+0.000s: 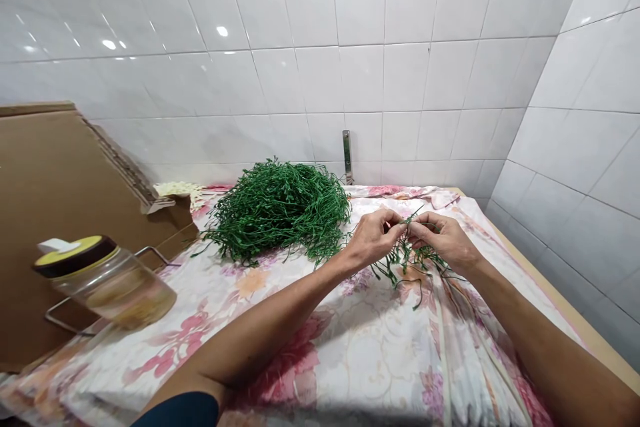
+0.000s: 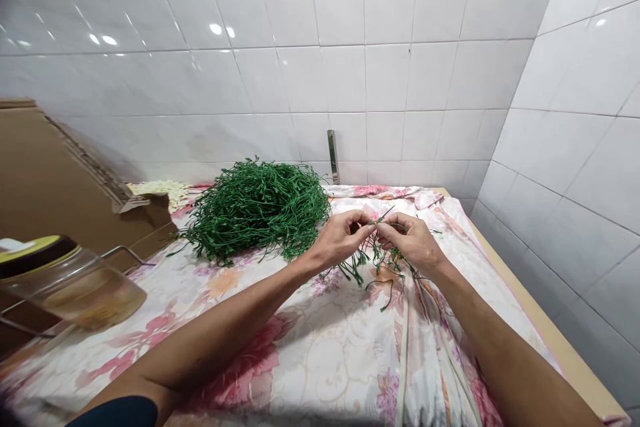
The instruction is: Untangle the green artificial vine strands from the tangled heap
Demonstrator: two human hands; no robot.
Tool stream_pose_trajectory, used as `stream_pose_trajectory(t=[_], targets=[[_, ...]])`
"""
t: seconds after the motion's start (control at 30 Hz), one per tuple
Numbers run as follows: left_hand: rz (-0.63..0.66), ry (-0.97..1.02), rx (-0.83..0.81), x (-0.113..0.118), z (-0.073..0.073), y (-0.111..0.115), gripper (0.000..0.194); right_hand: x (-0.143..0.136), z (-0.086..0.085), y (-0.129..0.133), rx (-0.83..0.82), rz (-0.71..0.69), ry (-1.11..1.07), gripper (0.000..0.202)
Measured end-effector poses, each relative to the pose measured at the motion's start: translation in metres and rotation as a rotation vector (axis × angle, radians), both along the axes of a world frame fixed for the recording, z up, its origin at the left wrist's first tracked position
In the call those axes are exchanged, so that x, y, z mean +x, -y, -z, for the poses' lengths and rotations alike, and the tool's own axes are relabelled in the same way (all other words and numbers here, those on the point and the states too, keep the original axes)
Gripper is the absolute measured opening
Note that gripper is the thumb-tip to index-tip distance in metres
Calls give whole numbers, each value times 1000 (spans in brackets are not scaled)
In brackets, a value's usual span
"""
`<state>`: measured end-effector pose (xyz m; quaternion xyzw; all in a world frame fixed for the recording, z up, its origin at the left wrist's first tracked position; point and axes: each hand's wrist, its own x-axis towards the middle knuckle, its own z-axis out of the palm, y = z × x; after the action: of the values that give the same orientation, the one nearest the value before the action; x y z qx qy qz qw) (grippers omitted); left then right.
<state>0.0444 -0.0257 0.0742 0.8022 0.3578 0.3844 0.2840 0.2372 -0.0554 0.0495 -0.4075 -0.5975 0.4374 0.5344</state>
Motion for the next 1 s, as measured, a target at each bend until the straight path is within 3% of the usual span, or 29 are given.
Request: stream_pose_trajectory(t=[0.2,0.47,0.8,1.0], targets=[[-1,12,-27,0,5,1,21,-6,3,1,13,32,7,37],[65,271,-284,3,11,-3,37,-5,-3,3,17,27,37,37],[120,332,-466,1,17,-6,40,7,-1,-2,145,69,182,35],[121,381,-456,-1,19,-6,39,10,-3,-1,55,-47,154,39]])
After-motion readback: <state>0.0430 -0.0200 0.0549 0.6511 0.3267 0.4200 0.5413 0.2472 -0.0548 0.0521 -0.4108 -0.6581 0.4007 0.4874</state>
